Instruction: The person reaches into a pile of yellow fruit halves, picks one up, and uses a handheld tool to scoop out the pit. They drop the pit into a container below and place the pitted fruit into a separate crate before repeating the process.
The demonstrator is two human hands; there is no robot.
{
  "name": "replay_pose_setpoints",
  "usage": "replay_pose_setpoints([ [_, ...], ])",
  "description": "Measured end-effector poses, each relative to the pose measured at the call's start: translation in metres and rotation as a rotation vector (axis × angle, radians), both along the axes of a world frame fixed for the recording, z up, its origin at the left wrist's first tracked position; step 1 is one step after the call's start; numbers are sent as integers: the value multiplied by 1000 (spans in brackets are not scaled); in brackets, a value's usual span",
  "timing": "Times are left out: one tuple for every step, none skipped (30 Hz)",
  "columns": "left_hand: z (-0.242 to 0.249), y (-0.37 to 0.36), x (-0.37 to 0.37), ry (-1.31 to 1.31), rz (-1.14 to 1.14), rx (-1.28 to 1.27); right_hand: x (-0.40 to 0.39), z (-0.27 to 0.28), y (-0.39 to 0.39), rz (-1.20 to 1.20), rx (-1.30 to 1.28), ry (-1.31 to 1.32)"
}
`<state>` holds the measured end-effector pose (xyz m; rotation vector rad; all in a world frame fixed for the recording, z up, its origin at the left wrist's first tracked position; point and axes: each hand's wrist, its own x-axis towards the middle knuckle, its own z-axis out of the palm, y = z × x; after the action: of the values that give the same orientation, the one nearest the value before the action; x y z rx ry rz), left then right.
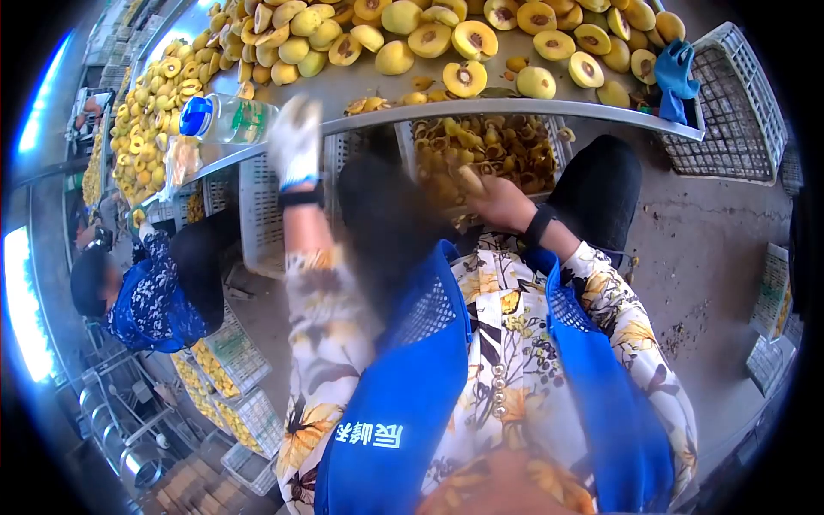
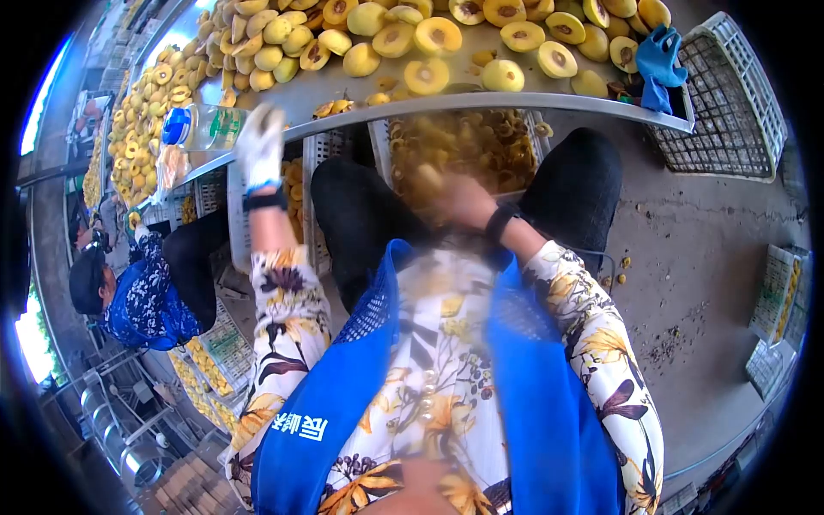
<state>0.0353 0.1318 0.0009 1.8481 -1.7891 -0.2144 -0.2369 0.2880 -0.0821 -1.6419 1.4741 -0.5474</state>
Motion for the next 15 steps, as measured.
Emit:
replay_pose_setpoints([
  [7,-13,-27,-49,-79,61,3,-3,-2,36,80,-8],
  [10,-26,-56,-97,-163,118,6,-2,-6,66,157,-13],
  [7,-41,-80,-210,-200,206,11,18,-7,151,43,174],
  [4,-54,-104,-323,-239,292,7,19,-4,119,76,111],
  [-2,-62,-124,-418,-267,386,1,17,-1,88,110,48],
  [-12,-68,-139,-514,-292,480,-3,17,3,59,144,-16],
  [-38,-75,-145,-574,-225,412,-7,32,5,10,206,-81],
  [-35,-75,-153,-546,-156,428,-9,36,6,-17,220,-79],
  [-35,-77,-153,-492,-147,410,-11,39,7,-41,236,-80],
  [-32,-78,-152,-439,-136,394,-13,42,8,-61,252,-81],
  [-28,-79,-150,-403,-138,448,-15,47,8,-93,198,-71],
  [-17,-75,-146,-369,-139,504,-16,53,6,-123,144,-63],
  [-10,-70,-137,-250,-158,420,-16,60,5,-148,92,-57],
  [-11,-66,-125,-22,-191,371,-16,67,0,-181,74,-55],
  [-4,-55,-116,461,-213,518,-15,75,-7,-214,63,-56],
])
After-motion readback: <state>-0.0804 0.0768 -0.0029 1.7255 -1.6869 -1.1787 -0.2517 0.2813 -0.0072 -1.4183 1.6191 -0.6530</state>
